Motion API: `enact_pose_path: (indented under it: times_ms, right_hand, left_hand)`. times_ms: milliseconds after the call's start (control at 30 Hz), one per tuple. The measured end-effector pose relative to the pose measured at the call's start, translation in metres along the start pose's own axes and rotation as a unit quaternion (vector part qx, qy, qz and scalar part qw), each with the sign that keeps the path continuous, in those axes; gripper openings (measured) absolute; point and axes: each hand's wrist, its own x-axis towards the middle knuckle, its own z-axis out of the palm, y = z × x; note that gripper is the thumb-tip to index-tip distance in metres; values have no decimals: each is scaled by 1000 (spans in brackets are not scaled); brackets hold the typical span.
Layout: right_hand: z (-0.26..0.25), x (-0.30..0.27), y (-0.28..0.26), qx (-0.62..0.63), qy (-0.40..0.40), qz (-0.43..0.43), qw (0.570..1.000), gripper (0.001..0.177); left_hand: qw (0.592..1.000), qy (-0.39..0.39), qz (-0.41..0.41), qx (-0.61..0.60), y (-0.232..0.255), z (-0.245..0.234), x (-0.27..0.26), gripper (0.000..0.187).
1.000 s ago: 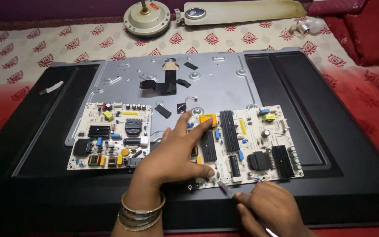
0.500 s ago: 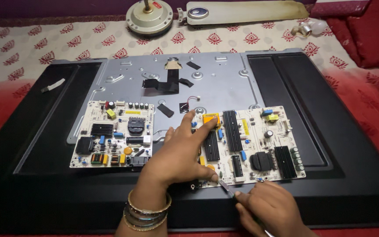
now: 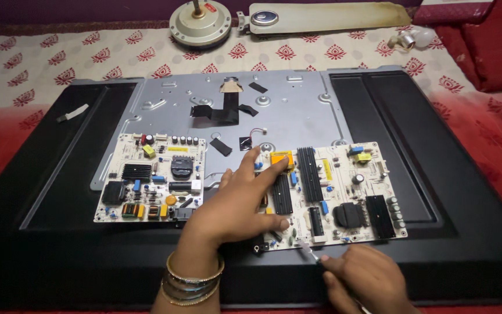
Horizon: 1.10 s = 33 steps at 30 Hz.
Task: The person uses a screwdriver to manipulate components on a disassembled television circuit board. They repeatedly probe and adjust parts on the board, which is placed on a bed.
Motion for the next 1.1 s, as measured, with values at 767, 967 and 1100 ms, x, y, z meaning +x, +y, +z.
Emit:
enact_pose_path:
  times_ms: [767, 967, 1100]
  right_hand:
    - [24, 45, -38, -49, 67, 58, 995, 25]
    - [31, 43, -35, -24, 64, 64, 996, 19]
    - [33, 46, -39, -22, 73, 70, 995, 14]
  left_hand:
    - [991, 95, -40, -87, -19, -5, -5, 72]
    - [992, 94, -45, -75, -17, -8, -9, 71]
    - [993, 92, -49, -58, -17, -6, -7, 69]
